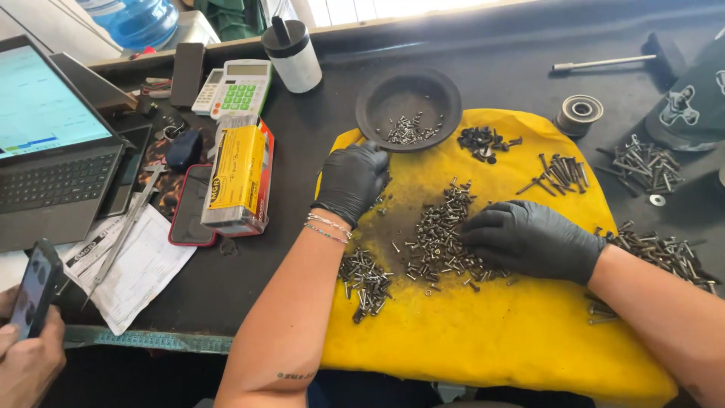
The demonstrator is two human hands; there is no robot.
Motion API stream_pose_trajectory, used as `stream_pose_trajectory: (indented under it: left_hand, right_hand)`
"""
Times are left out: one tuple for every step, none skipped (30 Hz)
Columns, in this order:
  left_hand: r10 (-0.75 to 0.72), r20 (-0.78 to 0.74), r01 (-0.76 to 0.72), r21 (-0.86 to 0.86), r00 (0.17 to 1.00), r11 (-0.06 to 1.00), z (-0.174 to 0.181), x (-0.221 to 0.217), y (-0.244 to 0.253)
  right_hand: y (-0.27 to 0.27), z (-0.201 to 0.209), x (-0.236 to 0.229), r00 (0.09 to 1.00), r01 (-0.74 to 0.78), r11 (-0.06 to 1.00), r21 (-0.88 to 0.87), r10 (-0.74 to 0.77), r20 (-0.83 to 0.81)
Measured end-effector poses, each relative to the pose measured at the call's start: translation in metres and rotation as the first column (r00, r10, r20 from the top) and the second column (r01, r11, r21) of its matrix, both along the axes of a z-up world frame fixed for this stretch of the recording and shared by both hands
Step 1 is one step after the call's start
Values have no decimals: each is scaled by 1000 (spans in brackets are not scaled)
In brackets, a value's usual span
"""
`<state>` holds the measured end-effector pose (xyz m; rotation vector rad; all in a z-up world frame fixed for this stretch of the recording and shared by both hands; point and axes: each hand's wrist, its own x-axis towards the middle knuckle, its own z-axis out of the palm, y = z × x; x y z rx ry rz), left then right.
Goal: The person sorts a pile of small metal screws on a yellow cloth by hand, separating them into smaller piles. The hands pick up individual screws and place them into different groups on the cloth.
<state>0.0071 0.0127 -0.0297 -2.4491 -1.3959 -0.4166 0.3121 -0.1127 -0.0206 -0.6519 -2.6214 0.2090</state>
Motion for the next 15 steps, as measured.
stream_pose_trajectory:
  left_hand:
    - [-26,15,26,28,1000,999,2,1,-3]
    - [-54,28,52,54,998,997,5,3,-6]
    - [-51,28,50,53,998,997,8,7,-11]
    - [-106,34,103,91,994,991,12,12,-16]
    - [-161,38,155,129,986,979,17,17,-20]
    - [-157,40,151,128,987,980,22,22,-27]
    - [-244,25,237,153,970,959,28,26,-35]
    - [-329,8,323,177,944,930,34,31,-41]
    - [-327,9,320,179,945,930,39,35,-47]
    - [-458,36,449,141,888,882,43,40,-54]
    - [-577,69,569,108,814,815,47,45,-61]
    - [-580,72,572,104,812,814,40,46,-60]
    - [-601,68,598,63,796,799,33,48,-58]
    - [-625,68,625,16,778,780,23,50,-59]
    - [-629,75,630,5,774,776,20,50,-58]
  right_hand:
    - [0,3,0,1000,9,1000,7,-9,12]
    - [-1,5,0,1000,19,1000,13,-19,23]
    - [-2,6,1,1000,17,1000,11,-17,23]
    - [-1,9,2,998,43,999,29,-44,33]
    - [-1,11,3,997,69,996,47,-71,43]
    - [-2,15,2,997,66,997,46,-68,45]
    - [-3,18,2,995,88,995,42,-90,48]
    - [-3,22,1,992,111,993,39,-113,50]
    - [-3,25,0,992,109,993,40,-111,52]
    - [-4,27,-1,994,107,993,43,-108,33]
    - [-4,29,-2,994,105,993,46,-106,15]
    - [-4,30,-1,994,108,993,41,-109,16]
    - [-2,30,0,988,155,984,93,-157,13]
    - [-5,29,1,978,205,969,137,-208,7]
    - [-2,24,8,977,211,969,124,-214,9]
